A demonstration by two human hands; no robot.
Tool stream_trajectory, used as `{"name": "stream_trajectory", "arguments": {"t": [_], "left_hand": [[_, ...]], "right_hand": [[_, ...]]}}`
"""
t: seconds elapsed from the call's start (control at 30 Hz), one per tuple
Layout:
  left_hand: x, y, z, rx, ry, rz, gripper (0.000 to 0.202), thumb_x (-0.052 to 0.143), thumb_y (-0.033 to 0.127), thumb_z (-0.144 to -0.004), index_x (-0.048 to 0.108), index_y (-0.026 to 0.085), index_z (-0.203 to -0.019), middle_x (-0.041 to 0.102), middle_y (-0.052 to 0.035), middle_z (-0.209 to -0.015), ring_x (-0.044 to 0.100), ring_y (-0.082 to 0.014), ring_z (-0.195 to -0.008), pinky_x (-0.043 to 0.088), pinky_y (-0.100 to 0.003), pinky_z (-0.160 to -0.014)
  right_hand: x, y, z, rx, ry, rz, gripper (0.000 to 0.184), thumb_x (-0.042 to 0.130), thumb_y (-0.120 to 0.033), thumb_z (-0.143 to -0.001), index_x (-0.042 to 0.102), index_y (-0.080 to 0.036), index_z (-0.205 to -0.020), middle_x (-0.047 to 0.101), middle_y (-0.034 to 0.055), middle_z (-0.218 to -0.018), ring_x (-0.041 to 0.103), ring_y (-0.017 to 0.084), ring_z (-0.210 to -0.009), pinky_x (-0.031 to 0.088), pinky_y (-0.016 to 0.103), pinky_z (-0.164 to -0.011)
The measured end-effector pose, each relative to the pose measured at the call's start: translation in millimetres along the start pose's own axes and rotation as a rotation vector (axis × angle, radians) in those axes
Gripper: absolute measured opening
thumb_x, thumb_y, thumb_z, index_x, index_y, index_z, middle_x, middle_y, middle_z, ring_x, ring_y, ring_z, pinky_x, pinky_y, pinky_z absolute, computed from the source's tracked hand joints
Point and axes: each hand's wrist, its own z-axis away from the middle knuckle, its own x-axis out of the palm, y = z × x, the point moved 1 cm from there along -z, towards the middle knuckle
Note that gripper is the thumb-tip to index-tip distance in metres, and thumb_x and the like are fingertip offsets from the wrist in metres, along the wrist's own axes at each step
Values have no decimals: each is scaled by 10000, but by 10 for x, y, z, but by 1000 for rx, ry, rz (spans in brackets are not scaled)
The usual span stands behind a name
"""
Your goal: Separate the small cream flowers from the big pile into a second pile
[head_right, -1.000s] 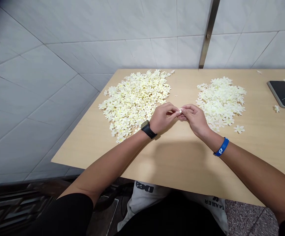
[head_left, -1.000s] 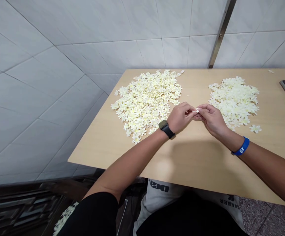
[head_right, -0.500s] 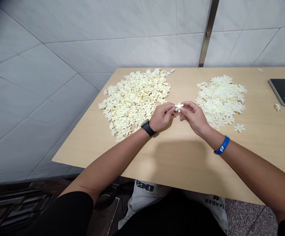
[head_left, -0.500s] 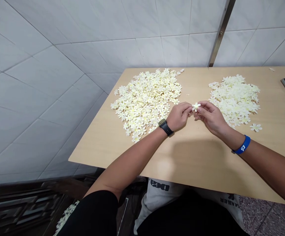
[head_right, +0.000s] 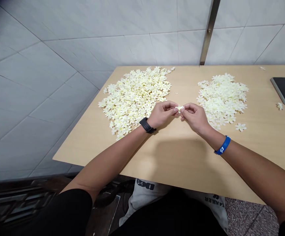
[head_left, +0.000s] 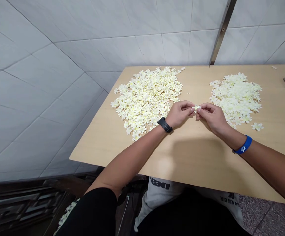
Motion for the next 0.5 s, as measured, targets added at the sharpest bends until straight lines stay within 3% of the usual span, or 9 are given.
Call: {"name": "stream_trajectory", "arguments": {"t": [0.2,0.33,0.5], "left_hand": [[70,107,58,78,136,-293,56,754,158,-820,715,126,-844,764,-53,-830,680,-103,-721,544,-210,-676],[75,97,65,96,140,-276,40,729,150,-833,697,131,-849,756,-47,-816,689,-109,-716,558,-219,-687],[65,70,44,122,109,-248,78,739,178,-844,677,134,-826,747,-41,-790,674,-100,-670,527,-202,-635]], "right_hand": [[18,-45,90,-138,68,258,194,794,-362,-823,686,-210,-769,677,9,-666,633,158,-598,488,299,-579],[26,-69,111,-203,58,305,161,754,-347,-863,700,-217,-786,681,15,-676,625,163,-601,473,306,-570],[-2,-47,66,-172,44,252,182,755,-355,-857,685,-214,-766,646,3,-621,594,158,-578,454,304,-563]]}}
